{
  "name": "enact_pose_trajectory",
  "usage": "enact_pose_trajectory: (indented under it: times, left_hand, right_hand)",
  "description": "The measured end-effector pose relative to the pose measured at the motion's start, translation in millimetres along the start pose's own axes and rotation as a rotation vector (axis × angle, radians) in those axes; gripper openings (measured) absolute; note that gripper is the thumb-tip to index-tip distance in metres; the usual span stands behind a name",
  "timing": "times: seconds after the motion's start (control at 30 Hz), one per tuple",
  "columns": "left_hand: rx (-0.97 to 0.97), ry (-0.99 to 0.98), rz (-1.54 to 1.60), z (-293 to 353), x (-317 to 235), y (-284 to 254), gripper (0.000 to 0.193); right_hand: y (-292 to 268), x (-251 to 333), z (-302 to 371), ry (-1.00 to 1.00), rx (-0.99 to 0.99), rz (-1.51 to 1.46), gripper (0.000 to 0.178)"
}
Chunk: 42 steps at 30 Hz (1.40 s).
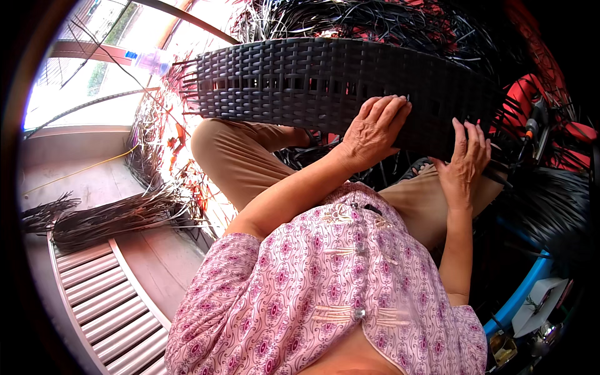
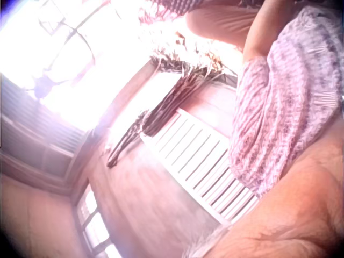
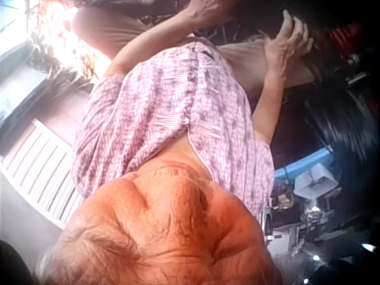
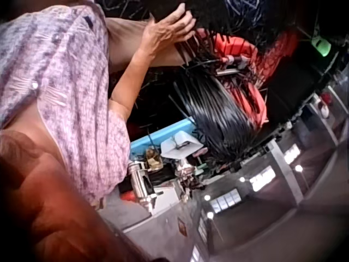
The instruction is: The person sits cross-legged on the floor and weaves a black plastic basket by hand. They interlace black plastic strips through the vertical ribs of the basket frame, working methodically along the rim to create a woven pattern.
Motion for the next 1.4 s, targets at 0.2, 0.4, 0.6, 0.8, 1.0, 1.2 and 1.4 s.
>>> enact_pose_trajectory:
  times: [0.2,0.4,0.6,0.8,1.0,1.2,1.4]
  left_hand:
    - [-0.005,0.011,0.023,3.7,-0.2,1.9,0.095]
    - [0.012,-0.019,0.089,3.3,6.2,-6.0,0.102]
    - [0.004,-0.136,-0.122,39.8,69.0,-57.6,0.119]
    - [0.026,-0.040,-0.239,48.7,76.1,-50.8,0.100]
    - [0.032,-0.031,-0.278,52.9,74.7,-47.8,0.090]
    - [-0.017,0.004,-0.309,55.1,74.9,-45.6,0.090]
    - [-0.039,-0.124,-0.019,55.5,82.4,-72.1,0.100]
  right_hand:
    - [2.2,3.4,5.8,-0.011,-0.015,0.003,0.104]
    - [-22.8,20.8,-10.3,0.087,0.039,0.034,0.100]
    - [-0.8,106.7,-30.3,-0.133,0.082,-0.259,0.099]
    - [38.3,121.1,-24.4,-0.204,-0.012,-0.218,0.090]
    - [43.9,125.1,-17.3,-0.237,-0.059,-0.203,0.086]
    - [44.4,125.3,-14.5,-0.246,-0.091,-0.190,0.085]
    - [14.6,153.7,-35.4,-0.220,-0.071,-0.249,0.094]
Point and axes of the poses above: each hand's wrist, its own z-axis away from the middle knuckle, its own y-axis out of the palm, x = y × z, the point moved 8 cm from there along -z, towards the middle knuckle, and after that the axes turned 12 degrees about -x, right-handed, at the moved point
